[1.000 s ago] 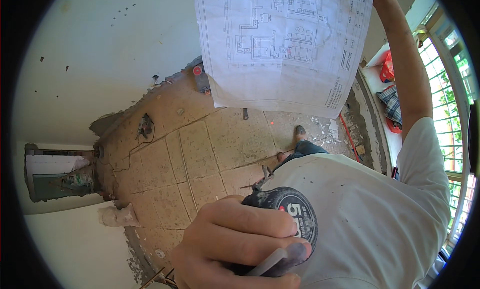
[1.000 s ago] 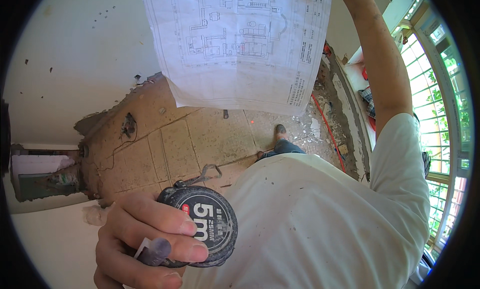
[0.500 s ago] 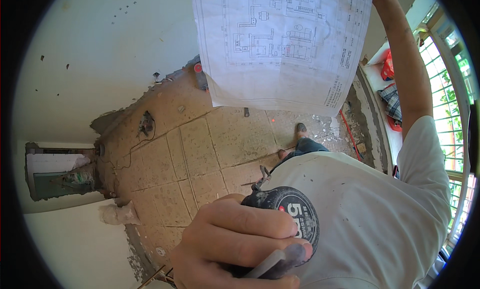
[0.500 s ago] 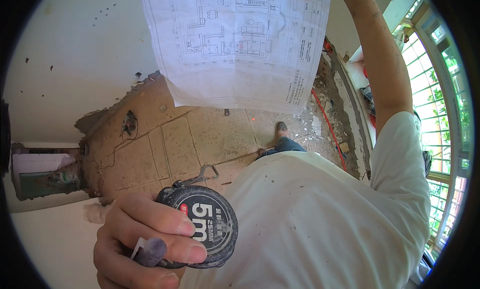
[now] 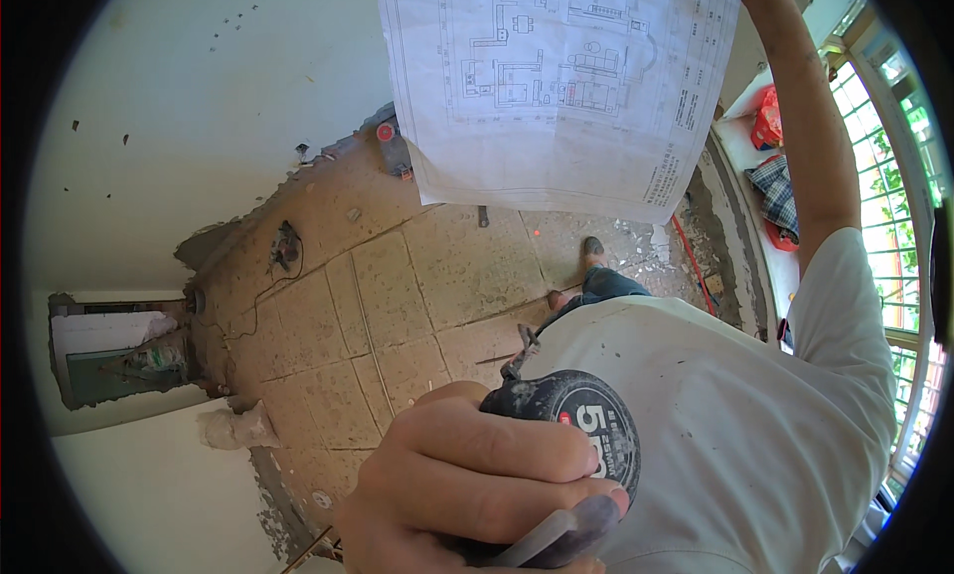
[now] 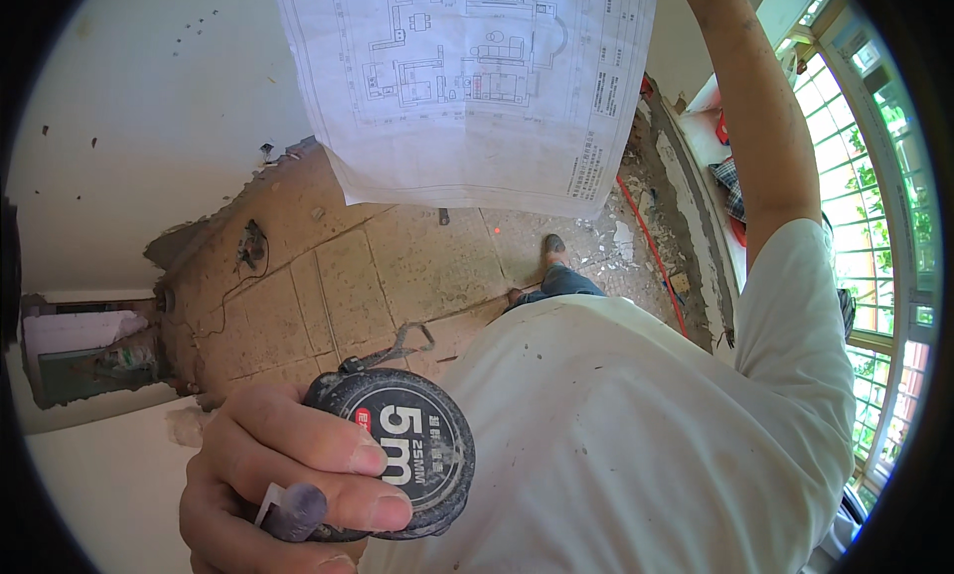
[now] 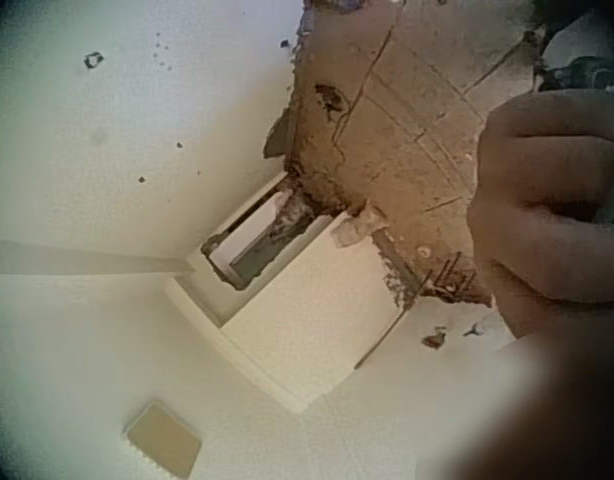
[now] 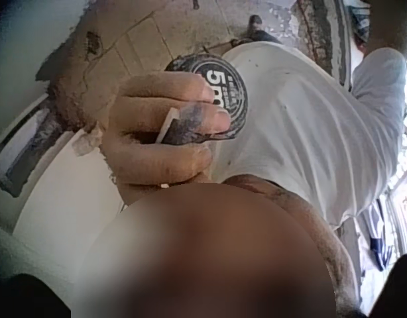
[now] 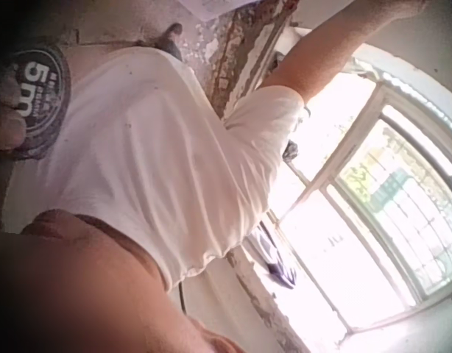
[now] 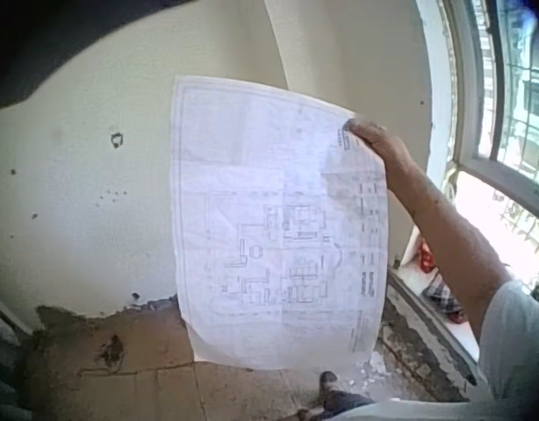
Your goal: Reviewing architectural blueprints and preparing tools for measurement in a room under renovation.
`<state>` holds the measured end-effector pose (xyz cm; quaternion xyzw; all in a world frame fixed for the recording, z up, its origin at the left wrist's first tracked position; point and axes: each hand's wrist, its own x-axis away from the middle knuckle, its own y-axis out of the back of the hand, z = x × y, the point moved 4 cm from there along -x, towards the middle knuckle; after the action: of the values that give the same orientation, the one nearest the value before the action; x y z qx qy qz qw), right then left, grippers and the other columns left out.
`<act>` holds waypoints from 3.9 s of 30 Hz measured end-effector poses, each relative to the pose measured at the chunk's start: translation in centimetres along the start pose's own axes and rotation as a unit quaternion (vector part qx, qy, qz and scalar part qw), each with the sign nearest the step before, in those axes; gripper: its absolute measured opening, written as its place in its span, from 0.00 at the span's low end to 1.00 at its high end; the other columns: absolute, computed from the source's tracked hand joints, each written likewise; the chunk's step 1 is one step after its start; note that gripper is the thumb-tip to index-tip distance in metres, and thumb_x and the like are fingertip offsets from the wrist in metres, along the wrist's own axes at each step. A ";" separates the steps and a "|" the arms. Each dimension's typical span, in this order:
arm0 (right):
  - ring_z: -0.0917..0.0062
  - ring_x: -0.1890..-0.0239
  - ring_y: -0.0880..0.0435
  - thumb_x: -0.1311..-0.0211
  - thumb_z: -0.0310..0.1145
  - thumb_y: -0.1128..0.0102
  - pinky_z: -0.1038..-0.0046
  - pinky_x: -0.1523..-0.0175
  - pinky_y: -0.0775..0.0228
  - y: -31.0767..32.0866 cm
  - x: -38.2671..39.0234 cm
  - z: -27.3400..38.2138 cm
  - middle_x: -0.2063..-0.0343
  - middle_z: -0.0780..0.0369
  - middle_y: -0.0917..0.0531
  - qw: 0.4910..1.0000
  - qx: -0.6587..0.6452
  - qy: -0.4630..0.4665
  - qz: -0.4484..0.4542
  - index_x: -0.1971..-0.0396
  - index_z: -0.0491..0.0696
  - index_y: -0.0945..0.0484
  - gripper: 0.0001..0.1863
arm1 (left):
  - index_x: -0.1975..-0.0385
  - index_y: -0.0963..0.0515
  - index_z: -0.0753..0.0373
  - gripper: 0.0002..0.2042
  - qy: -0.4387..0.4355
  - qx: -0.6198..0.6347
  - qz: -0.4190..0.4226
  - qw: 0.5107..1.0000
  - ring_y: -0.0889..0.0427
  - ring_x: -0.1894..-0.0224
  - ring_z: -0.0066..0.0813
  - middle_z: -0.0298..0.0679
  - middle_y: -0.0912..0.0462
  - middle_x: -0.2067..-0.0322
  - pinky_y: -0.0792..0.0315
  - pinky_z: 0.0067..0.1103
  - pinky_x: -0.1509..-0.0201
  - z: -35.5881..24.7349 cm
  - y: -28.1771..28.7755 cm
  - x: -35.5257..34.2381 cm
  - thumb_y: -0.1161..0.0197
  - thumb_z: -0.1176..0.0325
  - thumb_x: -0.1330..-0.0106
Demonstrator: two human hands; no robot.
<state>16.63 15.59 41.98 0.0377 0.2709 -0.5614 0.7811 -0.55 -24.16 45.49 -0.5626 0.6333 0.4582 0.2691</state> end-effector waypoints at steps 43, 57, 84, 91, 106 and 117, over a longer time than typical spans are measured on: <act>0.82 0.70 0.22 0.33 0.41 0.47 0.79 0.64 0.28 -1.6 -0.3 -0.9 0.70 0.66 0.19 0.999 0.005 0.014 0.033 0.63 0.46 0.21 0.13 | 0.51 0.26 0.51 0.13 -0.016 0.023 -0.016 1.000 0.20 0.71 0.36 0.33 0.24 0.68 0.23 0.30 0.74 -0.5 0.0 0.7 0.39 0.59 0.34; 0.83 0.70 0.21 0.33 0.41 0.46 0.79 0.64 0.28 -1.1 -0.4 -1.1 0.71 0.67 0.19 1.000 0.020 0.002 0.014 0.62 0.45 0.21 0.14 | 0.54 0.26 0.50 0.10 -0.022 0.017 0.019 0.999 0.19 0.69 0.37 0.31 0.24 0.66 0.23 0.28 0.75 0.0 1.2 1.3 0.40 0.60 0.33; 0.81 0.70 0.20 0.32 0.41 0.48 0.77 0.62 0.26 -3.0 -0.1 -1.0 0.69 0.65 0.18 0.999 -0.011 -0.008 0.036 0.61 0.45 0.21 0.14 | 0.52 0.27 0.50 0.12 -0.013 0.030 0.007 0.999 0.20 0.72 0.36 0.33 0.25 0.65 0.22 0.29 0.75 -0.3 1.1 1.2 0.38 0.61 0.34; 0.81 0.70 0.20 0.33 0.41 0.47 0.76 0.62 0.26 -1.3 -0.7 -1.4 0.69 0.65 0.18 1.000 0.000 0.000 0.013 0.61 0.45 0.21 0.14 | 0.52 0.27 0.52 0.13 -0.010 0.009 0.013 1.000 0.19 0.72 0.37 0.34 0.24 0.66 0.22 0.29 0.75 -0.4 1.8 1.3 0.38 0.60 0.35; 0.82 0.68 0.21 0.33 0.41 0.47 0.76 0.61 0.27 -3.4 -0.2 -0.5 0.70 0.66 0.20 0.998 0.044 0.023 0.032 0.63 0.46 0.22 0.13 | 0.56 0.29 0.53 0.09 -0.012 0.026 -0.065 0.997 0.18 0.71 0.37 0.35 0.23 0.65 0.22 0.31 0.70 0.0 1.4 2.8 0.41 0.64 0.33; 0.79 0.72 0.18 0.32 0.37 0.47 0.76 0.65 0.25 -2.1 -0.2 -1.3 0.71 0.63 0.17 0.997 -0.044 -0.055 -0.030 0.62 0.43 0.21 0.13 | 0.66 0.31 0.64 0.06 0.305 0.018 -0.411 0.859 0.25 0.81 0.33 0.40 0.29 0.75 0.26 0.25 0.79 9.1 3.6 14.0 0.45 0.69 0.31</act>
<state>14.22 15.45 41.47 -0.0359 0.2526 -0.5733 0.7786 -8.69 -22.79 30.53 -0.8787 0.4026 0.0998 0.2363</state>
